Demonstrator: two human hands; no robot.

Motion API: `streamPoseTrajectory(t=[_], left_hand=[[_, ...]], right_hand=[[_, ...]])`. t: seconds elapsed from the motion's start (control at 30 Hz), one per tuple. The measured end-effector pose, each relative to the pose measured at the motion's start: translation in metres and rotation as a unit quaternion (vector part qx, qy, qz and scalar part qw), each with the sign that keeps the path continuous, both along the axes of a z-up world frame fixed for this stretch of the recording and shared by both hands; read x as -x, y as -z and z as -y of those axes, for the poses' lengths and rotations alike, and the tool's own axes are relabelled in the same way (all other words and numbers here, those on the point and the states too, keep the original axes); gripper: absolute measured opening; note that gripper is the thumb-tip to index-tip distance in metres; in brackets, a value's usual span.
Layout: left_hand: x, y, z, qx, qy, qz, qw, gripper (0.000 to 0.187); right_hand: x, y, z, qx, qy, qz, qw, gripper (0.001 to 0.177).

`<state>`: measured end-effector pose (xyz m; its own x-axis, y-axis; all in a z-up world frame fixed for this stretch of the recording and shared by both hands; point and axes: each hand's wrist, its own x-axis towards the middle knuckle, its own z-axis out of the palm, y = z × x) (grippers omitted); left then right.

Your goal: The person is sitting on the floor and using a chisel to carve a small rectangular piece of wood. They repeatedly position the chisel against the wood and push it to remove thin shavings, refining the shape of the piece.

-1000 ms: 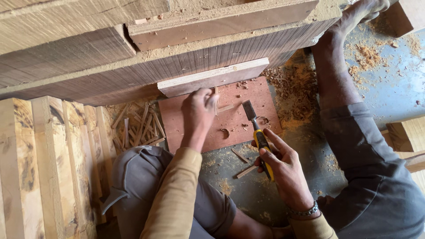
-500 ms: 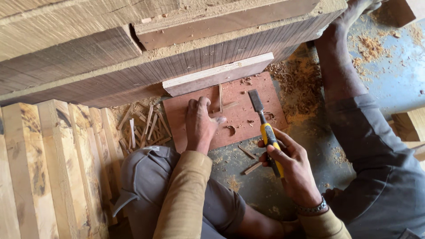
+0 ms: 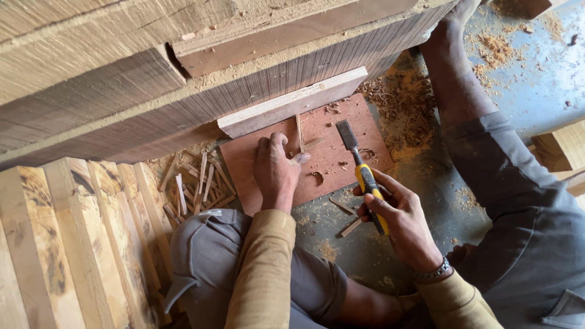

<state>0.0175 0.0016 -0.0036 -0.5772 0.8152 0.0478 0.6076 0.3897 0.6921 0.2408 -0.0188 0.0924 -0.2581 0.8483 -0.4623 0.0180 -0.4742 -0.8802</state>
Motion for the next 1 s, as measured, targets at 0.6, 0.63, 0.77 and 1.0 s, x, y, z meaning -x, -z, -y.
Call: streamPoseTrajectory(t=[0.6,0.63,0.77,1.0], left_hand=[[0.000,-0.006,0.001,0.018,0.004,0.003,1.000,0.062],[0.000,-0.005,0.001,0.019,0.004,0.010,1.000,0.061],[0.000,0.005,-0.004,-0.059,0.015,0.013,0.998,0.045],[0.015,-0.002,-0.011,-0.135,-0.015,0.096,0.986,0.013]], right_hand=[[0.002,0.009,0.005,-0.007,-0.019,0.013,1.000,0.057],[0.002,0.009,0.005,-0.007,-0.021,0.014,1.000,0.057],[0.002,0.007,0.003,-0.004,-0.021,0.021,1.000,0.059],[0.001,0.004,0.003,-0.006,-0.021,0.021,1.000,0.058]])
